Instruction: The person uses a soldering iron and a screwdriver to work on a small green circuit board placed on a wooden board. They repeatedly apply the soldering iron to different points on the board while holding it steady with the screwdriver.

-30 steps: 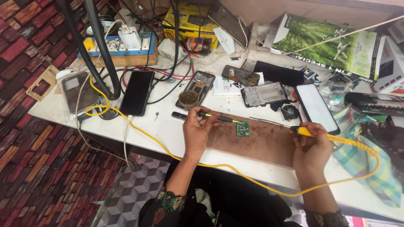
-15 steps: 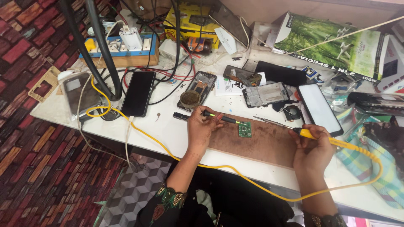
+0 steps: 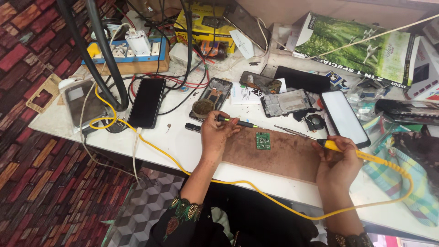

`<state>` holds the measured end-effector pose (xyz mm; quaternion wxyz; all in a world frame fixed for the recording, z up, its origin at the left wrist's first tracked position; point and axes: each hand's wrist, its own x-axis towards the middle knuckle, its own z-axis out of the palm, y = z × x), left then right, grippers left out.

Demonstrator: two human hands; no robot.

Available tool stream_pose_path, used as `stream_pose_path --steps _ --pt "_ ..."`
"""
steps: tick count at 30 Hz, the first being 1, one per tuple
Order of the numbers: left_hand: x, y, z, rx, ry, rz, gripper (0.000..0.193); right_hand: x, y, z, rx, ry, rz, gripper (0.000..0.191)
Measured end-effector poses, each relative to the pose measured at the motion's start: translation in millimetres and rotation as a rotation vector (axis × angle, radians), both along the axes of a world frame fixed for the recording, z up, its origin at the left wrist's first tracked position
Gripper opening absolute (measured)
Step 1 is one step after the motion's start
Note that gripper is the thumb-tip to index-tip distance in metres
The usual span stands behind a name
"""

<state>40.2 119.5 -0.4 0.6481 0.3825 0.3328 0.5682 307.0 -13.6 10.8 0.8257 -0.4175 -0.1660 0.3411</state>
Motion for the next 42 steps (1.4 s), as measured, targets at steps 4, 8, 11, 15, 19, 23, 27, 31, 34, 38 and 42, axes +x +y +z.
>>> stream_pose_path --steps 4,8,11,15,19,23,27,31,34,38,42 --pt "1 -4 -4 0.073 0.085 0.014 0.023 0 -1 0 0.003 -0.001 0.004 0.01" --pt "2 -7 -3 0.189 0.177 0.063 0.023 -2 -1 2 0.007 -0.024 0.002 0.01" --pt "1 -9 1 0.108 0.205 0.056 0.022 -2 -1 3 0.004 -0.03 -0.003 0.009" --pt "1 -11 4 0.096 0.178 0.058 0.023 -3 -1 3 0.005 -0.03 -0.008 0.009" --pt "0 -11 4 0.104 0.139 0.058 0.022 -2 -1 2 0.0 -0.065 0.004 0.01" --pt "1 -12 5 0.109 0.175 0.071 0.023 -1 -1 -1 0.019 -0.114 0.026 0.011" --pt "1 -13 10 0.109 0.237 0.075 0.021 -2 -1 -2 0.017 -0.121 0.031 0.012" --pt "1 -15 16 0.103 0.261 0.075 0.021 -2 -1 -1 0.02 -0.124 0.034 0.012" --pt "1 -16 18 0.103 0.263 0.072 0.021 -2 -1 -1 0.017 -0.132 0.032 0.012" --pt "1 -16 17 0.104 0.278 0.076 0.021 -2 -1 1 0.02 -0.12 0.032 0.012" --pt "2 -15 17 0.114 0.285 0.079 0.02 -3 -1 2 0.007 -0.121 0.029 0.012"
